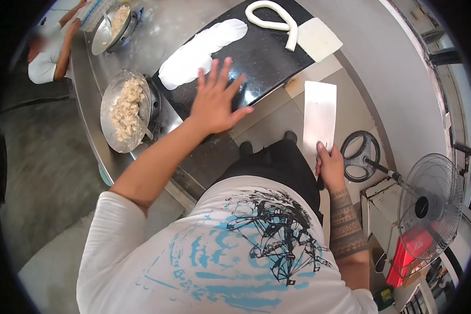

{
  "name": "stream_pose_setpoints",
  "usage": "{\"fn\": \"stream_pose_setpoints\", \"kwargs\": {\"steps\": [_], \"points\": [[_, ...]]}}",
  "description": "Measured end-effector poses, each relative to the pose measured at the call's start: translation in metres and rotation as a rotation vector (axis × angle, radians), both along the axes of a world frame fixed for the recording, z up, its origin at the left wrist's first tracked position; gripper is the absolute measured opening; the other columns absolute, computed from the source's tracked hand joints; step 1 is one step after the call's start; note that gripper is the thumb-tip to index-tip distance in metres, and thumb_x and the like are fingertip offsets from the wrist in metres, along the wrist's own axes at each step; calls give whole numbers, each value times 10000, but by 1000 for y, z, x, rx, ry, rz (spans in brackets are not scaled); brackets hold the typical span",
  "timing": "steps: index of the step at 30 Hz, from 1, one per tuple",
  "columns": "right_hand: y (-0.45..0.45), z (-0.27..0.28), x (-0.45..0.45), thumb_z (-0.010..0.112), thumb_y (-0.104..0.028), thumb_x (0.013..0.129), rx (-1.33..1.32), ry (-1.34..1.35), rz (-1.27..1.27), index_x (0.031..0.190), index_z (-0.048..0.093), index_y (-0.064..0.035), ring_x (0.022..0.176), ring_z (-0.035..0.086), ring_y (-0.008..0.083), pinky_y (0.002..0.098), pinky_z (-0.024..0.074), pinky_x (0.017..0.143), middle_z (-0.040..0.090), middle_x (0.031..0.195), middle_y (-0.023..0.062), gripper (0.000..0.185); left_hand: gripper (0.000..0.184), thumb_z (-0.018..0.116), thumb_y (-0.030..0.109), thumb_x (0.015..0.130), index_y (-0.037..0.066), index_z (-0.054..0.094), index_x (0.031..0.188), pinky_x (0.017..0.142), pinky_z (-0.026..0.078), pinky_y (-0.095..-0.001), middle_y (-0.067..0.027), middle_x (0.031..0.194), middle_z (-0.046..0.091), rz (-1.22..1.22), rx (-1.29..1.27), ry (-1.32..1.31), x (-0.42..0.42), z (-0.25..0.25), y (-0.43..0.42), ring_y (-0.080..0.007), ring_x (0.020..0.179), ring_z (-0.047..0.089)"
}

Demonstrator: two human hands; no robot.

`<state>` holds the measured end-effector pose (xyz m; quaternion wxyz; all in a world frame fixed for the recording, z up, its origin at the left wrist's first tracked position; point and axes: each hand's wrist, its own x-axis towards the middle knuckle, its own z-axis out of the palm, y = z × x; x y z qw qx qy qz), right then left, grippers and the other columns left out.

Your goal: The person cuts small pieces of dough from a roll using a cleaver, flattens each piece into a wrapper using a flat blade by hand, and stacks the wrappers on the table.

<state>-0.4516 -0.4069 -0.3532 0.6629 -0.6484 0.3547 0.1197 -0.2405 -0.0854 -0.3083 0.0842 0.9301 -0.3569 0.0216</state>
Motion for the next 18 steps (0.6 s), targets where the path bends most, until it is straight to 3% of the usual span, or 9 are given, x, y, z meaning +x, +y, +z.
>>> {"fn": "stream_pose_setpoints", "kwargs": {"steps": [2,5,9,12,14,15,16,18], "points": [[1,8,-18,650,-338,1090,-27,39,-23,1058,579,-65,449,468,92,280,403,408,503,654,-20,284,860,531,748,976,189,484,1629,1269,122,-713,-270,1761,205,38,-83,-17,6,-33,-27,-509,1618,193],[2,31,-31,660,-323,1084,-75,71,-42,1108,593,-46,443,459,92,277,400,408,503,648,-20,285,927,494,769,983,245,289,1719,1274,133,-701,-303,1746,213,-20,12,43,9,-56,-33,-522,1611,195],[-5,47,-13,703,-293,1058,-114,126,34,1133,598,-39,446,454,84,271,395,409,499,642,-30,285,935,491,758,996,225,257,1728,1286,151,-670,-305,1754,182,-30,25,59,23,-47,-43,-514,1622,173],[5,57,36,785,-290,996,-169,78,314,1230,615,6,465,497,80,279,427,418,567,690,-18,414,896,522,689,1020,200,264,1725,1295,137,-644,-316,1756,164,-158,-308,191,29,-49,-28,-517,1624,163],[17,46,68,812,-234,952,-210,-32,514,1225,641,42,524,561,97,298,475,476,659,790,30,424,863,544,639,1030,189,282,1718,1299,122,-632,-319,1756,159,68,-726,378,49,-55,-13,-524,1624,155],[28,38,84,830,-231,929,-219,-70,621,1241,655,47,712,651,170,340,533,658,716,911,93,453,846,555,614,1035,183,292,1714,1301,114,-626,-320,1757,156,177,-929,475,56,-55,-5,-527,1623,151],[38,30,99,849,-228,906,-227,-115,723,1257,668,52,900,741,244,382,590,839,772,1032,155,484,840,571,591,1031,184,295,1712,1301,110,-634,-312,1758,162,161,-668,279,62,-41,6,-525,1622,156],[64,9,132,871,-239,878,-203,-190,875,1269,667,50,1036,737,305,421,567,934,767,1107,198,527,874,632,575,984,210,306,1708,1292,140,-661,-280,1758,204,21,-168,-78,71,-15,11,-512,1615,194]]}}
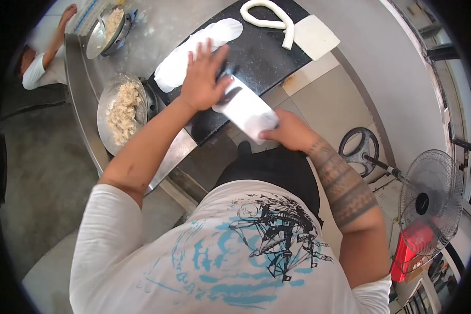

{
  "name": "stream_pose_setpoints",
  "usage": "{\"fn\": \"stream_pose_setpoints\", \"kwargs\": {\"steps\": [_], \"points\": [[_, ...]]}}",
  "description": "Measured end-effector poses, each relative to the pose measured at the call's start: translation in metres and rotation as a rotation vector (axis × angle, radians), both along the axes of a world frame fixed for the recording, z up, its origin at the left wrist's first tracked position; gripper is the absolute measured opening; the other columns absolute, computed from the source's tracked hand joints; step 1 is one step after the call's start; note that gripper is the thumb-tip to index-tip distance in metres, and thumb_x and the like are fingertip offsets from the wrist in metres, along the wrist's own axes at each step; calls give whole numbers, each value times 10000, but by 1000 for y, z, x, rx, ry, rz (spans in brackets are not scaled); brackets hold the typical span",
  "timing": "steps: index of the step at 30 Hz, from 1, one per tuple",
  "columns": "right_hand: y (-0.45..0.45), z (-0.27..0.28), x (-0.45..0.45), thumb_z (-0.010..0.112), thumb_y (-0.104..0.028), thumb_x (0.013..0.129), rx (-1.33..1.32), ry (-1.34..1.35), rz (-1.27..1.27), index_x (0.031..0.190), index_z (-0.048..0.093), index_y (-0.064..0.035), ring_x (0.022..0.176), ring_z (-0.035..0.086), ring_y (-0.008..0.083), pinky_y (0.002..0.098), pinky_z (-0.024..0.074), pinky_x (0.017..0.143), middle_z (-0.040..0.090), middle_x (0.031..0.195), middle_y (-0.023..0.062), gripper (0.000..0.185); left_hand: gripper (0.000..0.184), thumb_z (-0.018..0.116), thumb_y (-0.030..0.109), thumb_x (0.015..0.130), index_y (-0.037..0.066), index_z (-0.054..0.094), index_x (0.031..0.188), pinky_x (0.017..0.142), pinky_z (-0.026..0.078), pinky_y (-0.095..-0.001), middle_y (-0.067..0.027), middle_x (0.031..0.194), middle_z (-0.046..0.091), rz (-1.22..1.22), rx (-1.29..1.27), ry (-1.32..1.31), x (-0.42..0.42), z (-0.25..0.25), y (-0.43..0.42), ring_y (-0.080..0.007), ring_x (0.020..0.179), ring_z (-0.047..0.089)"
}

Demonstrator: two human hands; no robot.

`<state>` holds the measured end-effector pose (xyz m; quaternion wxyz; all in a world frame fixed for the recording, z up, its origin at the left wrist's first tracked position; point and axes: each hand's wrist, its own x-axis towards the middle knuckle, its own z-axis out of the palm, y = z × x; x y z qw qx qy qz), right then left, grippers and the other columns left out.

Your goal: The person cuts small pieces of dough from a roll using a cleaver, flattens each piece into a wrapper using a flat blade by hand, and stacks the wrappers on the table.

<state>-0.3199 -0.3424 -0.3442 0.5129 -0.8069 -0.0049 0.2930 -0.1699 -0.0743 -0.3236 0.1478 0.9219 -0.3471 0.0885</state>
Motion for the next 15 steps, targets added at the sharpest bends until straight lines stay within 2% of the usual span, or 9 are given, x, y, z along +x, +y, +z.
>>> {"fn": "stream_pose_setpoints", "kwargs": {"steps": [1,3,4,8,11,12,15], "points": [[10,-5,10,883,-244,864,15,-18,87,1275,667,49,1104,735,336,441,556,981,765,1144,219,549,899,676,594,935,243,347,1694,1276,187,-675,-265,1747,250,-189,108,27,-3,0,3,-504,1603,236],[23,-10,18,905,-252,833,34,15,161,1277,664,44,1120,729,370,454,555,980,751,1163,249,585,904,693,627,907,265,387,1677,1266,213,-679,-253,1739,277,-396,258,117,-23,-27,11,-500,1592,268],[26,-11,20,916,-256,818,45,37,200,1278,662,42,1127,727,387,460,555,979,744,1173,263,604,894,689,637,902,275,407,1669,1265,210,-686,-247,1734,291,-369,183,136,-27,-23,9,-498,1581,290],[7,-2,-1,931,-277,806,-28,55,205,1298,633,37,1117,720,414,452,548,973,734,1150,276,654,897,649,664,916,296,370,1686,1262,212,-692,-237,1748,264,-371,179,246,-43,-25,-11,-505,1582,284],[-6,-3,21,930,-292,814,-33,85,194,1259,630,43,1113,717,426,466,547,954,730,1129,286,633,905,642,670,919,305,349,1693,1252,213,-711,-234,1755,248,-335,175,240,-35,-25,-23,-502,1587,273],[-4,17,39,926,-315,821,-122,166,245,1242,602,47,1088,716,451,484,547,938,724,1101,294,642,907,641,671,920,308,343,1695,1249,211,-718,-233,1757,242,-320,179,226,-28,-26,-25,-500,1589,270],[-6,12,48,916,-344,832,-268,28,263,1254,571,48,1069,716,470,497,550,925,725,1088,300,671,902,632,675,927,312,336,1697,1244,202,-731,-234,1760,232,-309,189,132,-7,-29,-28,-498,1591,267]]}}
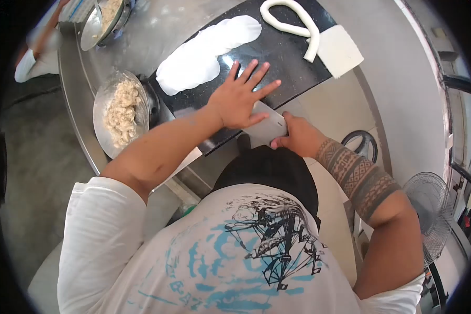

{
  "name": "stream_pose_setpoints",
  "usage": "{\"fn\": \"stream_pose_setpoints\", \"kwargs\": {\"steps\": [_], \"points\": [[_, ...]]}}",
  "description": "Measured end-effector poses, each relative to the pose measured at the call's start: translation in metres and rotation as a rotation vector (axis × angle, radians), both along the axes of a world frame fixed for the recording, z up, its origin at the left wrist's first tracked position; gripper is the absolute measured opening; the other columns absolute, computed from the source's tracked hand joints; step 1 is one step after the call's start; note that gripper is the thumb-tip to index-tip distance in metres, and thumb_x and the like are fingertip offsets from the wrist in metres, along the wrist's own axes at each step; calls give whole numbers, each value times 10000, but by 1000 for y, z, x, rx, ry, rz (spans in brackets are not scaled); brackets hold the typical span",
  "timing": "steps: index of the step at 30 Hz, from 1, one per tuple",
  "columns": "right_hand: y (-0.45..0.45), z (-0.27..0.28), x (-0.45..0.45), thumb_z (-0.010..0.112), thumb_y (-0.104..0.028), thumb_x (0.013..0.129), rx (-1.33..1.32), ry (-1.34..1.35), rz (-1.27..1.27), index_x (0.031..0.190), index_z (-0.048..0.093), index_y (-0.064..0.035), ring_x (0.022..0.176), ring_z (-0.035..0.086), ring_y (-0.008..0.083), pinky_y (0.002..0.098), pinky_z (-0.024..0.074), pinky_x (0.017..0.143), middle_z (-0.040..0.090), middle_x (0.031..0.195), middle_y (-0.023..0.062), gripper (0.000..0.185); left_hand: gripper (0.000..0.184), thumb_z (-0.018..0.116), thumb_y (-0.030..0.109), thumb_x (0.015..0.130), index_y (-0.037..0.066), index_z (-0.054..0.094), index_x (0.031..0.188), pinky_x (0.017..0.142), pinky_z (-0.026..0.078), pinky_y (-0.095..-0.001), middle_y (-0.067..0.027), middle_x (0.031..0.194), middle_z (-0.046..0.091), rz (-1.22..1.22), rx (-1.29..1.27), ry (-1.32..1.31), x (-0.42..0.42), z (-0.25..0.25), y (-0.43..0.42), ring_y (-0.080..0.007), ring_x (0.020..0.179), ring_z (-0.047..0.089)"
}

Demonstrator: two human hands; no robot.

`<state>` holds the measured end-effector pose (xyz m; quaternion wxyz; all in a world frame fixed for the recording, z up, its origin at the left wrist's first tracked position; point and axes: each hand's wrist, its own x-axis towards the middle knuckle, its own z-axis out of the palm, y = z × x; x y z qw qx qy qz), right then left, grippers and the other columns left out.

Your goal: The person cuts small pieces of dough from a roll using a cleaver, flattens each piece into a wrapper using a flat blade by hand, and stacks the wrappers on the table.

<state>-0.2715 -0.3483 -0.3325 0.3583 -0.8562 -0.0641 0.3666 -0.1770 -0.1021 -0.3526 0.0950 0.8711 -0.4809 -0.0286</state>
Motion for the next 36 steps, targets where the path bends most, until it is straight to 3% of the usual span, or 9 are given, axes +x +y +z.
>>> {"fn": "stream_pose_setpoints", "kwargs": {"steps": [3,5,10,13,22,28,32,35,36], "points": [[-3,-19,21,918,-381,815,64,-215,-6,1245,586,67,1071,714,479,512,560,915,722,1096,322,704,903,617,692,932,312,330,1699,1245,203,-729,-235,1760,232,-15,-12,-167,43,-4,3,-496,1596,257],[15,24,41,922,-369,806,-29,-204,-19,1207,625,71,1069,717,475,510,564,912,720,1107,327,665,913,609,710,931,309,326,1701,1250,203,-723,-233,1758,237,-24,-72,-229,61,-4,9,-493,1602,247],[25,-7,-29,922,-364,807,190,-79,-115,1185,668,69,1089,725,441,484,562,943,726,1114,318,628,959,609,753,909,299,320,1704,1269,180,-702,-225,1760,242,-68,-31,-31,1,-13,27,-483,1615,225],[21,2,-43,920,-377,815,93,18,-253,1198,650,65,1106,725,427,475,558,961,730,1098,307,644,983,621,759,892,300,317,1706,1274,161,-700,-224,1766,231,-129,-60,-12,6,-7,0,-478,1612,233],[7,22,43,901,-443,823,-83,-205,-106,1133,647,79,1020,736,422,493,571,880,725,1066,312,658,922,625,723,913,332,332,1696,1279,157,-692,-195,1783,202,-95,-178,-224,77,-2,-8,-442,1627,217],[10,-30,-56,911,-336,838,193,-100,-343,1193,661,73,1063,743,390,460,570,940,747,1112,269,596,960,642,726,899,331,302,1707,1281,170,-684,-184,1777,230,-251,-81,19,8,-13,-17,-452,1617,242],[-22,-27,-13,909,-354,845,199,-68,-327,1190,659,73,1043,750,384,448,577,922,754,1092,258,603,948,638,727,904,341,306,1704,1284,179,-673,-171,1774,246,-149,-75,-150,46,-11,-42,-427,1611,265],[-17,17,44,911,-387,832,-218,-172,-122,1197,660,71,1004,755,387,443,584,899,754,1072,262,637,939,646,713,908,331,318,1701,1290,169,-663,-167,1782,224,-60,-107,-260,79,-6,-39,-414,1617,258],[-13,18,43,912,-401,826,-174,-175,-154,1196,660,72,992,755,393,447,584,894,751,1068,267,651,934,647,709,910,328,324,1699,1288,167,-667,-167,1783,218,-97,-144,-243,83,-1,-34,-418,1619,252]]}}
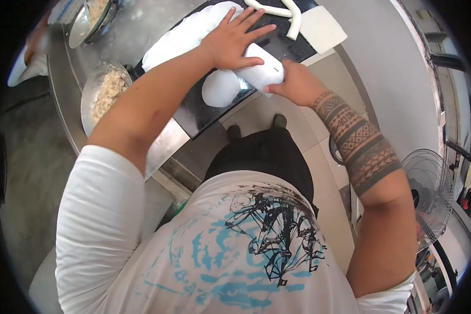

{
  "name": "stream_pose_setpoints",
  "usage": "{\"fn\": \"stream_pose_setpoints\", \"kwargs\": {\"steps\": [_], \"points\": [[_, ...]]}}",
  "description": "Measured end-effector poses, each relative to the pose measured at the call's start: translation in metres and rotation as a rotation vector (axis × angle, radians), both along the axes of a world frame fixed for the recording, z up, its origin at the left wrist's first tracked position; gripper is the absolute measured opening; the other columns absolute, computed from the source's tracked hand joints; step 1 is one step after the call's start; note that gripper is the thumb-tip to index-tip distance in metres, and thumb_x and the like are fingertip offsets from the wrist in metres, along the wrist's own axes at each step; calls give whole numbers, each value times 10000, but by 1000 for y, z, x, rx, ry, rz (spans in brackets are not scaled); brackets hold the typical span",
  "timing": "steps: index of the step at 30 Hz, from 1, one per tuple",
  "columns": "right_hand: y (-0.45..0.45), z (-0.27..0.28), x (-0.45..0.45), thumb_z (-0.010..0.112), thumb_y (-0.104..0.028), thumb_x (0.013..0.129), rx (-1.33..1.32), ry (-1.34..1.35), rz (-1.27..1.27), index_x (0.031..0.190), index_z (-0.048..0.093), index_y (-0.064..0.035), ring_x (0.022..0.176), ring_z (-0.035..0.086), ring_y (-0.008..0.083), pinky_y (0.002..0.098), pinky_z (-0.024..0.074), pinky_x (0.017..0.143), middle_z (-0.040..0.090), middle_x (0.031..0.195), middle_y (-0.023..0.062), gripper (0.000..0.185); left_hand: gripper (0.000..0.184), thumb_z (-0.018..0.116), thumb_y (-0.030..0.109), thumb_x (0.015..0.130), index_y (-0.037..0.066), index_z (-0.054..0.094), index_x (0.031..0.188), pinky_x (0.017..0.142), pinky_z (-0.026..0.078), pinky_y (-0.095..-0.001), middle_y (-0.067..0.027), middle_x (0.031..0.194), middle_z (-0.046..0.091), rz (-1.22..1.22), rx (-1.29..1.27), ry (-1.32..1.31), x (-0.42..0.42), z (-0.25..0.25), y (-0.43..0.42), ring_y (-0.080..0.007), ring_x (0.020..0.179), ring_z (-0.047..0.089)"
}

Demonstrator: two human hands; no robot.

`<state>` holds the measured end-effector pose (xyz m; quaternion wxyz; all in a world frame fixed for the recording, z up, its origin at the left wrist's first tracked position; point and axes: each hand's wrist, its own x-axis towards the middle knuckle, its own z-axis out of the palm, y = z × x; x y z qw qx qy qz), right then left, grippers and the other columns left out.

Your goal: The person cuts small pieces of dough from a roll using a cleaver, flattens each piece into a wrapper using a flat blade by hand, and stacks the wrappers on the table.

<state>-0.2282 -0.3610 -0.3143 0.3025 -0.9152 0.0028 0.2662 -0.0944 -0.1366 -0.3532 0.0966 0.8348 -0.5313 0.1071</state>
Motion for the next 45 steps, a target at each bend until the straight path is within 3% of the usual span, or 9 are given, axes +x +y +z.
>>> {"fn": "stream_pose_setpoints", "kwargs": {"steps": [10,12,13,17,20,24,29,33,45], "points": [[13,-50,-85,901,-248,887,578,88,-280,1286,624,64,1044,737,249,396,577,919,759,1144,183,577,900,655,644,932,290,338,1697,1293,183,-651,-177,1774,245,-150,22,242,-52,-8,4,-436,1616,255],[-5,-32,-47,892,-278,898,319,68,-133,1246,640,58,1007,749,262,401,581,885,762,1080,185,546,882,643,635,950,308,319,1703,1297,160,-657,-167,1780,229,-97,41,145,-24,-13,-12,-440,1617,247],[-10,-27,-30,882,-293,908,259,37,-93,1240,643,55,989,748,273,402,580,881,760,1059,189,537,757,641,612,964,283,477,1627,1251,327,-589,-193,1703,390,-50,-20,-40,-16,-12,-14,-417,1518,440],[-16,-9,-12,816,-366,957,110,-74,-67,1205,638,51,958,737,362,453,565,854,740,1022,238,517,688,658,397,979,116,488,1583,1254,296,-622,-279,1643,399,44,-156,145,7,-10,-15,-476,1536,365],[-10,-40,-65,778,-362,985,224,-74,-197,1230,606,58,979,716,451,509,551,844,723,1026,290,516,568,650,590,970,189,715,1368,1047,531,-493,-212,1389,684,467,35,408,0,22,-12,-365,1236,682],[-4,-37,-152,760,-356,1002,214,-49,-83,1312,554,66,1039,717,479,536,547,871,718,1069,318,563,362,714,430,973,72,765,982,799,572,-460,-167,838,740,416,501,1015,-42,47,20,-330,851,736],[-38,-11,-120,746,-320,1010,173,-82,-165,1320,571,81,1058,723,462,505,562,911,730,1124,305,537,163,784,145,937,39,718,1041,752,554,-366,-90,883,714,672,-172,821,-76,15,69,-206,820,698],[3,-48,-76,764,-325,990,339,-42,-380,1282,609,82,1108,708,474,507,554,955,724,1153,318,524,178,710,-28,934,20,694,1105,756,544,-301,-21,947,660,834,-450,1221,-89,16,70,-130,860,634],[3,-19,-134,779,-358,973,324,59,-117,1263,658,33,1087,718,439,482,555,946,745,1129,278,502,158,703,-21,941,9,717,1096,811,553,-285,-15,964,671,728,-783,996,-64,138,73,-113,881,626]]}}
